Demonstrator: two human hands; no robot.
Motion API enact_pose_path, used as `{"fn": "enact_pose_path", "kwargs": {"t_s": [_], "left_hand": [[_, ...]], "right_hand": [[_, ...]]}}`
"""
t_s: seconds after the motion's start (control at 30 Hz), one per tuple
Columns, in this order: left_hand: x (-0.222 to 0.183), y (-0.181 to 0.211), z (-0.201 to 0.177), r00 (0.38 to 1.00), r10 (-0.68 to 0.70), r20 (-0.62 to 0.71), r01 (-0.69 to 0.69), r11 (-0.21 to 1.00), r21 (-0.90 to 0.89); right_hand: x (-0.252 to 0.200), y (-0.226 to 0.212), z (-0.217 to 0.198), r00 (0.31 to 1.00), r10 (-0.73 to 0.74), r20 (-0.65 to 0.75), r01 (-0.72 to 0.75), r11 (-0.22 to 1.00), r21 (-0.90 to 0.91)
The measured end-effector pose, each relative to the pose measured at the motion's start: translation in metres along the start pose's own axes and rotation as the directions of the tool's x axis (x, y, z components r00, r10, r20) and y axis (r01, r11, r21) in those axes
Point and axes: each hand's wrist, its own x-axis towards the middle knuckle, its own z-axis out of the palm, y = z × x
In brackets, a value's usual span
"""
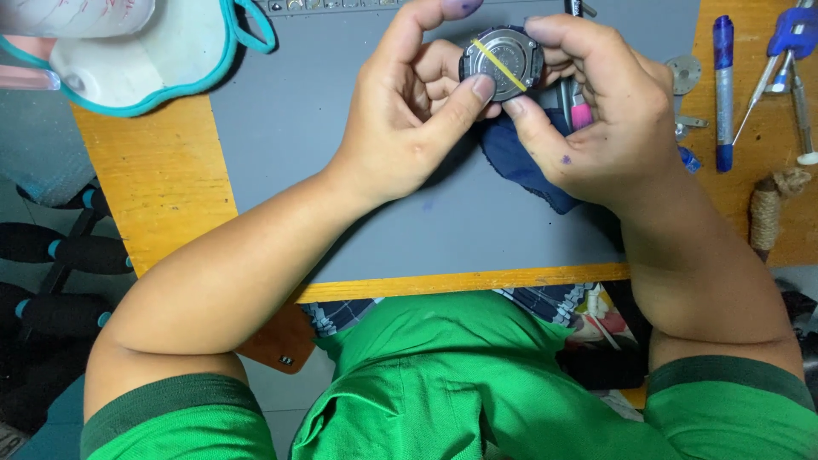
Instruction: Cleaning internal watch components with a microfiber cloth and placing them into a protective plastic bag.
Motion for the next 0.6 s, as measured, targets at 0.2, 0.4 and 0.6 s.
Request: {"fn": "enact_pose_path", "kwargs": {"t_s": [0.2, 0.4, 0.6], "left_hand": [[0.0, -0.001, 0.0, 1.0, -0.013, 0.009, 0.014, 0.997, -0.072], [0.001, 0.003, -0.003, 0.999, -0.026, 0.04, 0.028, 0.999, -0.036], [-0.001, 0.004, 0.002, 0.997, -0.012, 0.078, 0.009, 0.999, 0.045]], "right_hand": [[0.001, 0.0, 0.001, 0.999, -0.026, -0.021, 0.026, 1.0, -0.001], [-0.001, 0.001, -0.002, 1.0, -0.012, -0.001, 0.012, 0.999, -0.033], [0.003, -0.008, -0.006, 0.993, 0.109, 0.038, -0.115, 0.966, 0.232]]}}
